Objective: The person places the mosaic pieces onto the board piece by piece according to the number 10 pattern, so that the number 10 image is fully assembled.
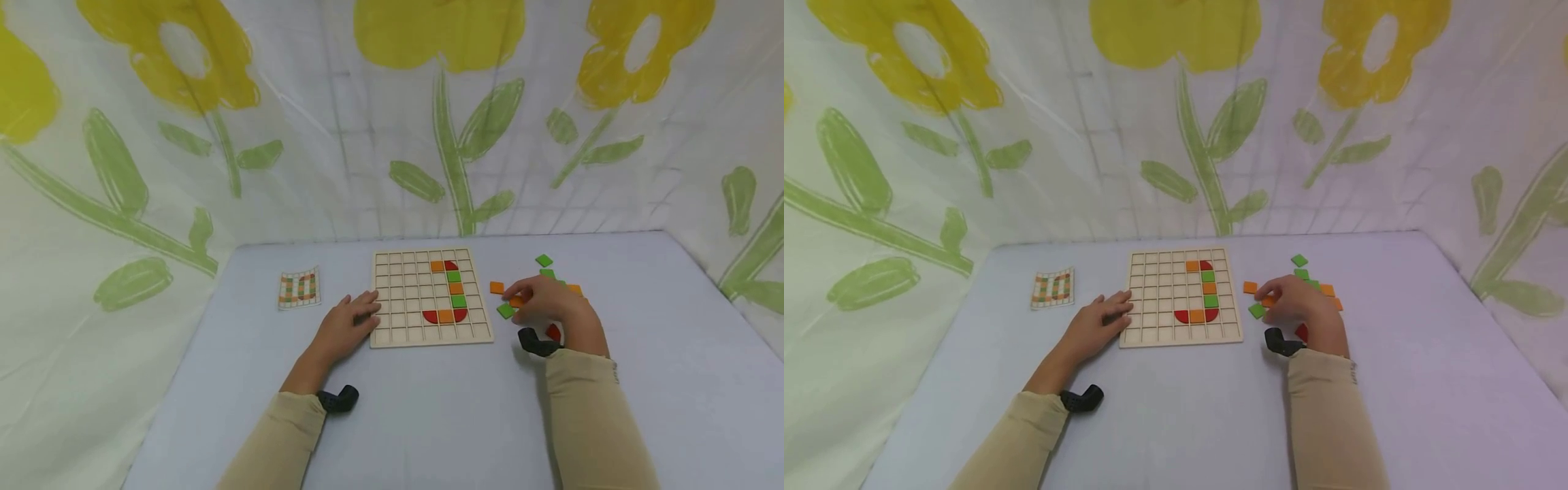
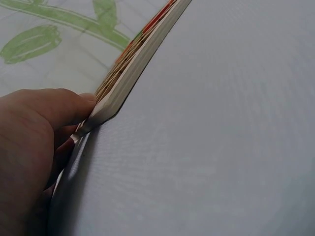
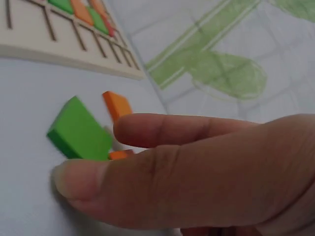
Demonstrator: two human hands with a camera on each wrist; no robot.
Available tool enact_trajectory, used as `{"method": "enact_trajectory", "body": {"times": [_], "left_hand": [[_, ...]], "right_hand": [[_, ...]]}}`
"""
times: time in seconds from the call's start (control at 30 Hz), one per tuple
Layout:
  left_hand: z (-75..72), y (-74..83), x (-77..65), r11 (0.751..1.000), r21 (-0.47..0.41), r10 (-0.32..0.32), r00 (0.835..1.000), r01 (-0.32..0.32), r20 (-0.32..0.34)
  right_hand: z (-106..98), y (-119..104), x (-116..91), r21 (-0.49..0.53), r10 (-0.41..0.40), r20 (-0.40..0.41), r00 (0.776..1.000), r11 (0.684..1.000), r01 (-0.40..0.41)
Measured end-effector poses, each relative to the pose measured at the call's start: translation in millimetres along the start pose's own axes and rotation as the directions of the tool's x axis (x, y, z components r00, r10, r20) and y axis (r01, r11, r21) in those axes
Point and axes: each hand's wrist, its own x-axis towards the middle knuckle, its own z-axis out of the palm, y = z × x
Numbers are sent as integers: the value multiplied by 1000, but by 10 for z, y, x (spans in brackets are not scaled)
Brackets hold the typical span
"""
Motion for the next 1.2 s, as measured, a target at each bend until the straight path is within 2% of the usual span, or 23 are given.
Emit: {"method": "enact_trajectory", "body": {"times": [0.07,0.27,0.43,0.53,0.63,0.73,0.87,1.03,1.2], "left_hand": [[-6,0,1,1000,-3,0,1000,0,-2],[-5,4,-2,1000,-14,2,1000,-2,-4],[4,1,5,999,-30,-15,1000,15,0],[6,-2,9,1000,-24,-15,1000,15,2],[2,-1,11,1000,-20,-13,1000,13,0],[-1,-3,15,1000,-25,-2,1000,2,-7],[2,-14,21,999,-34,9,1000,-10,-10],[21,-36,22,1000,-30,-2,1000,2,-3],[22,-49,8,999,-36,3,1000,-4,-12]], "right_hand": [[28,-7,26,-22,7,-6,1000,1000,-7],[86,-36,96,-72,-47,-62,997,997,42],[106,-96,133,-66,-52,-97,994,997,46],[151,-191,159,-38,-81,-141,987,996,76],[254,-380,203,-12,-148,-174,974,989,149],[399,-615,257,-6,-221,-176,959,975,223],[594,-840,324,-11,-268,-152,951,963,269],[772,-945,378,-23,-289,-151,945,957,289],[857,-994,405,-69,-285,-138,949,958,278]]}}
